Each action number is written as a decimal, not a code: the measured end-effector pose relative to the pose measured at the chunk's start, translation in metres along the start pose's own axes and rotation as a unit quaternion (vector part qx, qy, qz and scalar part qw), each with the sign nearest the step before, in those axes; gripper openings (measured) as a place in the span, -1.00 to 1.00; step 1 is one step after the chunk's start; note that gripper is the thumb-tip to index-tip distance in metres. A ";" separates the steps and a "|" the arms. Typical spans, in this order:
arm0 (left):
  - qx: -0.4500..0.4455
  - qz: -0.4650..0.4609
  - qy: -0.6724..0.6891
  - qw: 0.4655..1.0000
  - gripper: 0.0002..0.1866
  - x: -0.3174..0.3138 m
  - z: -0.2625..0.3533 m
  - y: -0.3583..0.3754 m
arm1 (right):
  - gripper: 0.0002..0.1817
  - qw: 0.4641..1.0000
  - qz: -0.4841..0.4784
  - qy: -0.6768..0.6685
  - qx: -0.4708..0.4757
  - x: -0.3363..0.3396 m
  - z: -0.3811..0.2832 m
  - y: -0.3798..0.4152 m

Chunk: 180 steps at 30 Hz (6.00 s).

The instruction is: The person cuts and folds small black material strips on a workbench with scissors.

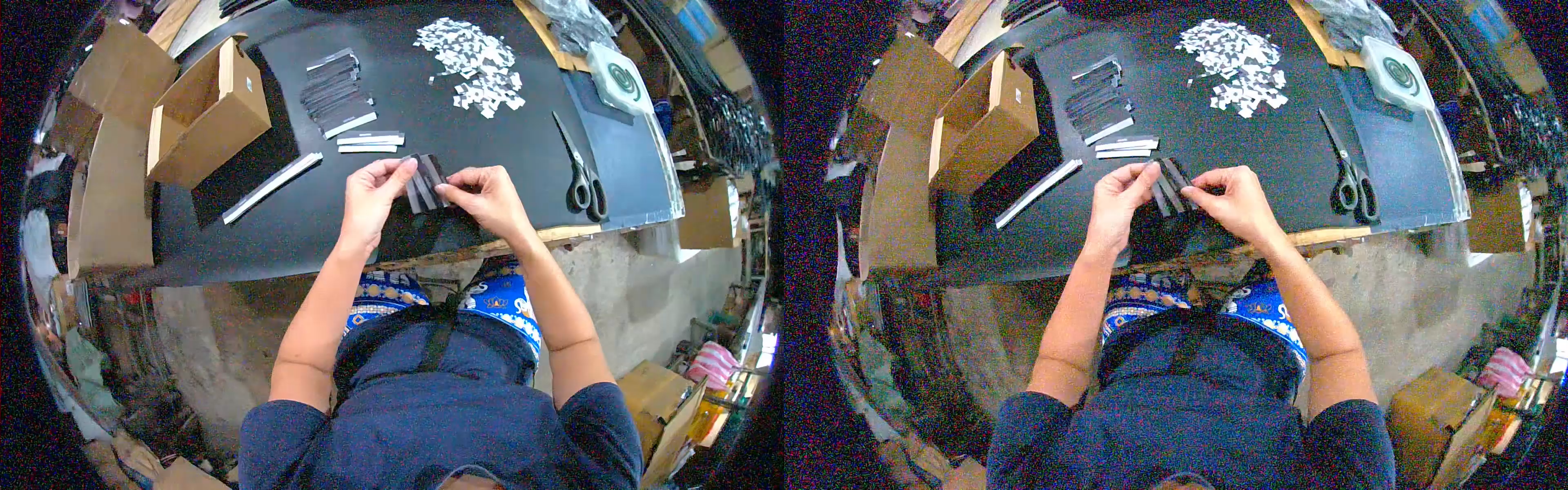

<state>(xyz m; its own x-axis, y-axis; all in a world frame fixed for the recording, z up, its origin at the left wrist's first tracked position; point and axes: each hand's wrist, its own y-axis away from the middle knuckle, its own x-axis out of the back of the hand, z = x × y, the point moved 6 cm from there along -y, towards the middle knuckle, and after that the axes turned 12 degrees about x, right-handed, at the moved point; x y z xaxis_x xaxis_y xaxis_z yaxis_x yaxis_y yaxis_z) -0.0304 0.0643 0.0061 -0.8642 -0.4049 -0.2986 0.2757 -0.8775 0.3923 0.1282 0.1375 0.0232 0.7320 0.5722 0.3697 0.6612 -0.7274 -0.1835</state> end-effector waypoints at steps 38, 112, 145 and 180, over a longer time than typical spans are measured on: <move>-0.296 0.162 -0.392 0.856 -0.81 0.057 0.024 0.037 | -0.77 0.938 0.008 0.216 0.270 -0.059 -0.035 -0.085; -0.381 0.262 -0.465 0.755 -0.79 0.048 0.032 0.052 | -0.77 0.951 -0.065 0.159 0.258 -0.084 -0.041 -0.097; -0.328 0.139 -0.398 0.845 -0.68 0.029 0.023 0.021 | -0.38 0.931 0.164 -0.309 0.103 -0.080 -0.008 -0.037; -0.397 0.239 -0.567 0.681 -0.80 0.055 0.079 -0.044 | -0.90 0.964 0.203 0.002 0.171 -0.019 -0.019 0.012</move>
<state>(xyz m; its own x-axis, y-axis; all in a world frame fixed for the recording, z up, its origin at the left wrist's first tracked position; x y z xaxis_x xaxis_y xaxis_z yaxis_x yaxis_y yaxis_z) -0.1234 0.1006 0.0410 -0.2418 -0.6291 0.7387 0.3908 -0.7600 -0.5193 0.1195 0.1110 0.0311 0.9414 0.2652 0.2085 0.3372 -0.7224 -0.6036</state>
